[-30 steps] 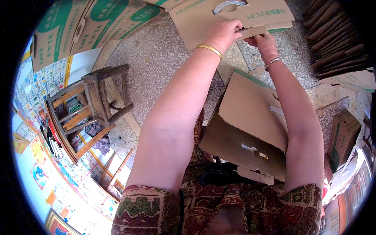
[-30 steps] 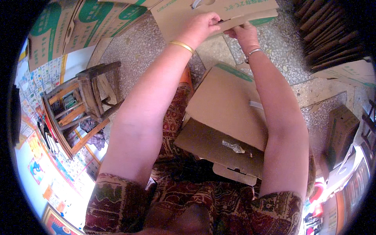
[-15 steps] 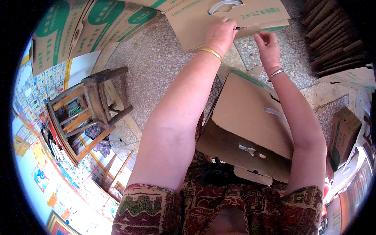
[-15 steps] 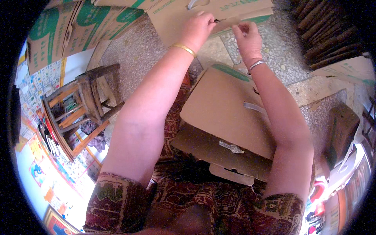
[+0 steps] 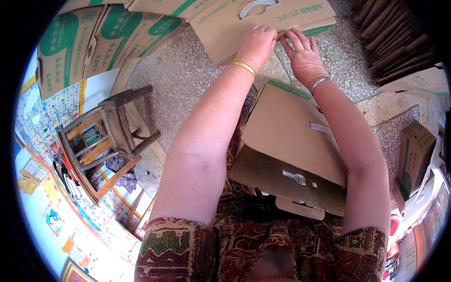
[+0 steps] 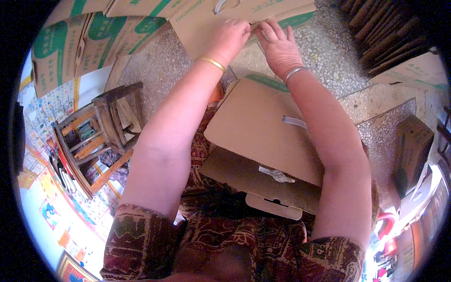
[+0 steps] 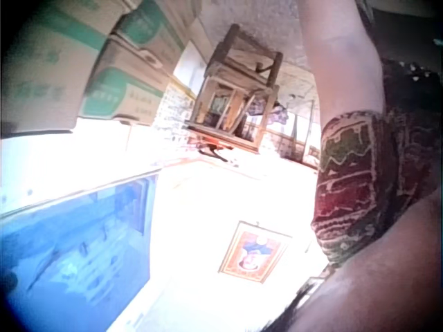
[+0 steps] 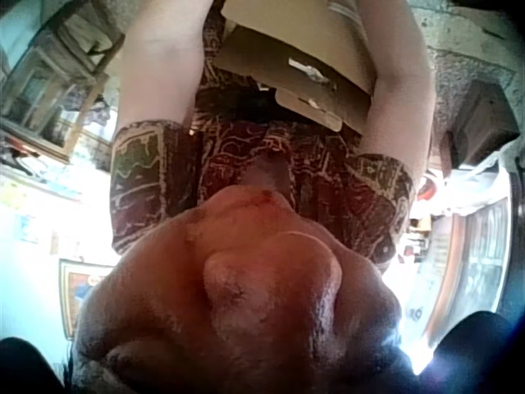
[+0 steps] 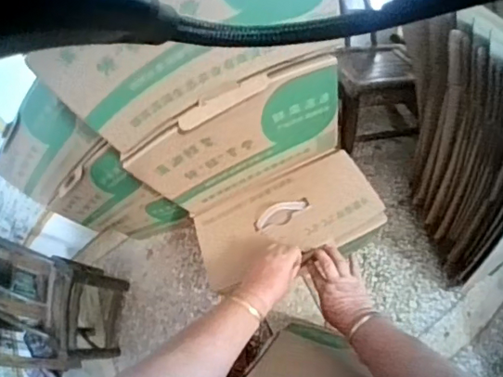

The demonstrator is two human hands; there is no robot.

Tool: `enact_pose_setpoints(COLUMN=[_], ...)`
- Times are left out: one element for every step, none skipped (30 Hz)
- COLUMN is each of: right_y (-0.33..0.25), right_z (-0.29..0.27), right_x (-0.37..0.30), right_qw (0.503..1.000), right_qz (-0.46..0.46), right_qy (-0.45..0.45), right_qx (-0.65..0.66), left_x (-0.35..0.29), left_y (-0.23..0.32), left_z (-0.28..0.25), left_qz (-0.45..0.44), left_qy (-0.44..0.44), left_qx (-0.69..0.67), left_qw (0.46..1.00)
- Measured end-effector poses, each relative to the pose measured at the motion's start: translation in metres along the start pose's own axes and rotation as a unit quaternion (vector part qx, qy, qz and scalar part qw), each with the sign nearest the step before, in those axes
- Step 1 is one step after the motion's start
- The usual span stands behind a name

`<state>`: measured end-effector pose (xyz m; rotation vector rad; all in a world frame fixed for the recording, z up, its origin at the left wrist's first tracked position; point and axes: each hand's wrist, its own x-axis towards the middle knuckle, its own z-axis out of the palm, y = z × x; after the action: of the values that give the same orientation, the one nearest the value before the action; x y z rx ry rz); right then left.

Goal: The person sits on the floor and assembles a cardboard box. They use scissors to cut tape, fold the box flaps, and insert a plastic handle into the designated slots on the box sides.

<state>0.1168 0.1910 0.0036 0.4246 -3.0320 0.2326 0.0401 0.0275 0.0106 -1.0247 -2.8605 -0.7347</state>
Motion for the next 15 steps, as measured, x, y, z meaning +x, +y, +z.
enact_pose_setpoints(right_y=[0.001,0.002,0.003,0.007,0.015,0.021,0.025,0.025,0.024,0.024,0.026,0.024,0.022,0.022,0.021], right_z=[0.001,0.001,0.001,0.001,0.002,0.001,0.001,0.001,0.002,0.002,0.001,0.002,0.004,0.004,0.005], right_x=[0.001,0.002,0.003,0.007,0.015,0.021,0.028,0.028,0.028,0.028,0.022,0.016,0.01,0.006,0.004], right_qw=[1.0,1.0,1.0,0.997,0.99,0.978,0.971,0.975,0.979,0.982,0.993,0.997,0.998,0.996,0.996], right_qz=[-0.002,-0.005,-0.009,0.003,0.015,0.029,0.063,0.048,0.034,0.02,-0.008,-0.029,-0.049,-0.068,-0.069], right_qy=[0.003,0.005,0.008,0.008,0.01,0.011,0.06,0.065,0.069,0.074,0.02,0.027,0.034,0.042,0.029], right_qx=[0.002,0.006,0.01,0.075,0.141,0.206,0.222,0.205,0.188,0.17,0.113,0.065,0.017,-0.034,-0.043], left_x=[0.0,-0.001,-0.002,-0.002,-0.001,0.001,0.002,0.003,0.003,0.003,0.003,0.003,0.001,-0.001,-0.003], left_y=[-0.001,-0.002,-0.003,-0.003,-0.005,-0.005,-0.005,-0.004,-0.004,-0.003,-0.001,-0.001,-0.002,-0.003,-0.004], left_z=[0.001,0.001,0.002,0.003,0.006,0.008,0.01,0.012,0.013,0.014,0.014,0.014,0.012,0.008,0.004], left_qz=[0.001,0.0,-0.002,-0.041,-0.08,-0.118,-0.113,-0.111,-0.108,-0.124,-0.142,-0.16,-0.163,-0.163,-0.163], left_qy=[0.0,-0.001,-0.002,-0.01,-0.018,-0.027,-0.026,-0.026,-0.025,-0.032,-0.037,-0.042,-0.013,0.017,0.047], left_qx=[-0.005,-0.009,-0.013,-0.041,-0.068,-0.095,-0.086,-0.076,-0.066,-0.062,-0.058,-0.054,-0.055,-0.056,-0.058], left_qw=[1.0,1.0,1.0,0.998,0.994,0.988,0.99,0.991,0.992,0.99,0.987,0.985,0.985,0.985,0.984])
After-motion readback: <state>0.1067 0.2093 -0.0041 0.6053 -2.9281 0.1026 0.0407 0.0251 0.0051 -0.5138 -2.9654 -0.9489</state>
